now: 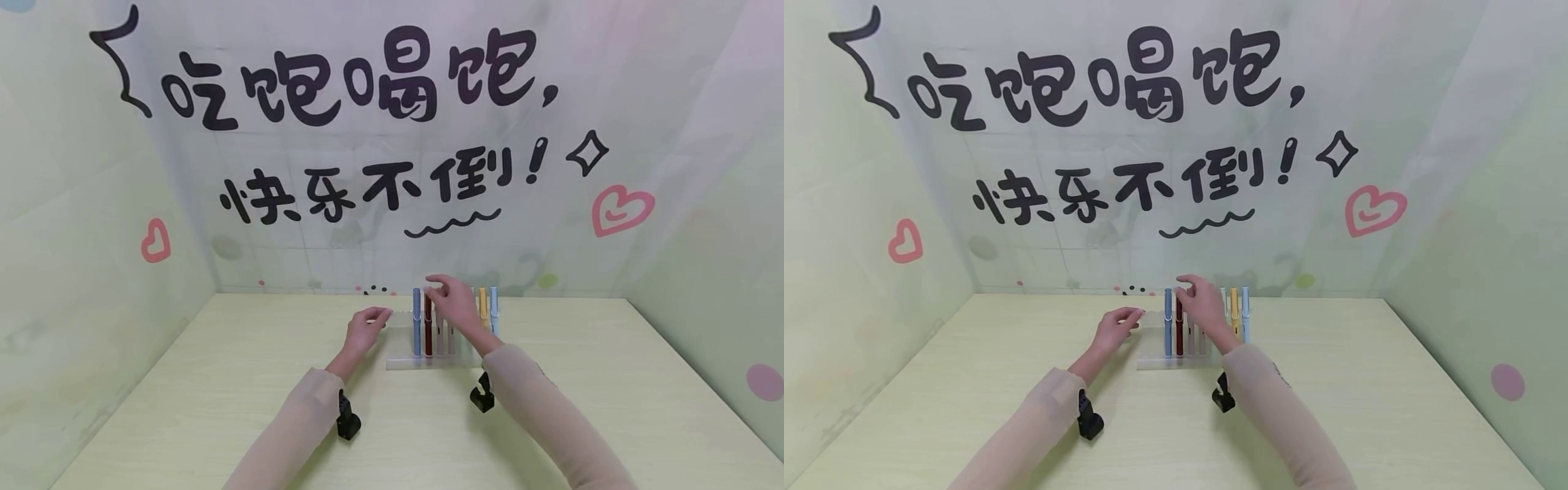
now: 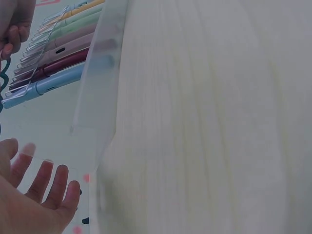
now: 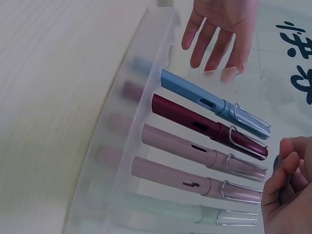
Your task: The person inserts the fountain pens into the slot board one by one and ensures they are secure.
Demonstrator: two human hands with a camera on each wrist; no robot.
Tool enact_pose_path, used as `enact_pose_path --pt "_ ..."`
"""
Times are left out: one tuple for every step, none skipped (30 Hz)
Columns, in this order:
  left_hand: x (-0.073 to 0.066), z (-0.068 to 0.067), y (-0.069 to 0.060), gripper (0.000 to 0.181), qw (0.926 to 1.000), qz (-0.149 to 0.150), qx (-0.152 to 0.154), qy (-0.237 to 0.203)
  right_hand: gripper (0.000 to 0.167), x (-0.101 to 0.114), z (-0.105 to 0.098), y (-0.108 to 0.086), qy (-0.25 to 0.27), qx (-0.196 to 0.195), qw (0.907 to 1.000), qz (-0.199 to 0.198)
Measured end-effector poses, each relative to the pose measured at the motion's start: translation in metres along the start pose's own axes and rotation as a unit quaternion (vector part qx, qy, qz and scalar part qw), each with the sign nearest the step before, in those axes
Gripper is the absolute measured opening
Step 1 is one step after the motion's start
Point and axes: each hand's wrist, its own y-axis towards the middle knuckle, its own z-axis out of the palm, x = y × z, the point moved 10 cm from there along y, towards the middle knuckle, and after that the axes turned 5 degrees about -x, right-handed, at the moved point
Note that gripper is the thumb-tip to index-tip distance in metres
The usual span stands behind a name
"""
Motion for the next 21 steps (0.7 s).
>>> enact_pose_path --pt "0.000 0.000 0.000 0.029 1.0000 0.000 -0.001 0.000 0.027 -0.001 -0.004 0.000 0.005 -0.002 1.0000 0.001" --pt "0.000 0.000 0.000 0.029 1.0000 0.001 -0.001 -0.001 0.027 -0.003 -0.008 -0.001 0.007 -0.003 1.0000 -0.003" --pt "0.000 0.000 0.000 0.030 1.0000 0.001 -0.002 -0.001 0.027 -0.005 -0.013 -0.001 0.012 -0.006 0.9999 -0.006" --pt "0.000 0.001 0.000 0.029 1.0000 0.001 -0.002 -0.002 0.027 -0.007 -0.018 -0.002 0.015 -0.008 0.9998 -0.007" --pt "0.001 0.001 0.000 0.029 1.0000 -0.001 -0.002 -0.003 0.027 -0.010 -0.023 -0.002 0.015 -0.010 0.9998 -0.009" --pt "0.001 0.002 0.000 0.030 1.0000 -0.001 -0.001 -0.002 0.027 -0.014 -0.028 -0.004 0.018 -0.010 0.9998 -0.007" --pt "0.001 0.002 0.000 0.030 1.0000 -0.003 -0.001 -0.002 0.026 -0.017 -0.034 -0.004 0.020 -0.012 0.9997 -0.005" --pt "0.001 0.003 0.000 0.030 1.0000 -0.003 0.000 -0.003 0.027 -0.020 -0.040 -0.006 0.018 -0.015 0.9997 -0.006" --pt "0.002 0.003 0.000 0.031 1.0000 -0.007 0.001 -0.003 0.027 -0.024 -0.046 -0.007 0.018 -0.018 0.9997 -0.003" --pt "0.002 0.004 0.000 0.032 0.9999 -0.011 0.003 -0.006 0.027 -0.028 -0.052 -0.008 0.016 -0.019 0.9997 0.001" --pt "0.002 0.003 -0.001 0.033 0.9999 -0.011 0.005 -0.006 0.027 -0.031 -0.058 -0.009 0.012 -0.024 0.9996 0.002" --pt "0.001 0.003 -0.002 0.035 0.9999 -0.012 0.006 -0.006 0.027 -0.035 -0.065 -0.010 0.009 -0.029 0.9995 0.003" --pt "0.000 0.001 -0.002 0.036 0.9999 -0.012 0.006 -0.003 0.027 -0.038 -0.071 -0.012 0.008 -0.033 0.9994 0.003" --pt "0.000 0.000 -0.003 0.038 0.9999 -0.010 0.006 0.001 0.028 -0.041 -0.078 -0.013 0.003 -0.038 0.9993 0.000" --pt "-0.001 -0.002 -0.003 0.040 0.9999 -0.009 0.007 0.005 0.028 -0.044 -0.085 -0.015 0.000 -0.042 0.9991 -0.003" --pt "-0.003 -0.004 -0.003 0.041 0.9999 0.001 0.008 0.012 0.028 -0.047 -0.091 -0.017 -0.002 -0.045 0.9989 -0.008" --pt "-0.005 -0.007 -0.004 0.043 0.9996 0.014 0.009 0.025 0.028 -0.050 -0.098 -0.019 -0.007 -0.050 0.9986 -0.014" --pt "-0.007 -0.010 -0.004 0.045 0.9987 0.029 0.009 0.042 0.028 -0.053 -0.105 -0.021 -0.010 -0.052 0.9984 -0.019" --pt "-0.012 -0.013 -0.004 0.047 0.9965 0.053 0.012 0.063 0.028 -0.055 -0.112 -0.023 -0.013 -0.052 0.9983 -0.024" --pt "-0.016 -0.017 -0.006 0.049 0.9936 0.072 0.015 0.086 0.028 -0.057 -0.119 -0.025 -0.020 -0.053 0.9979 -0.031" --pt "-0.020 -0.021 -0.007 0.050 0.9890 0.097 0.014 0.111 0.029 -0.059 -0.125 -0.027 -0.029 -0.053 0.9975 -0.038"
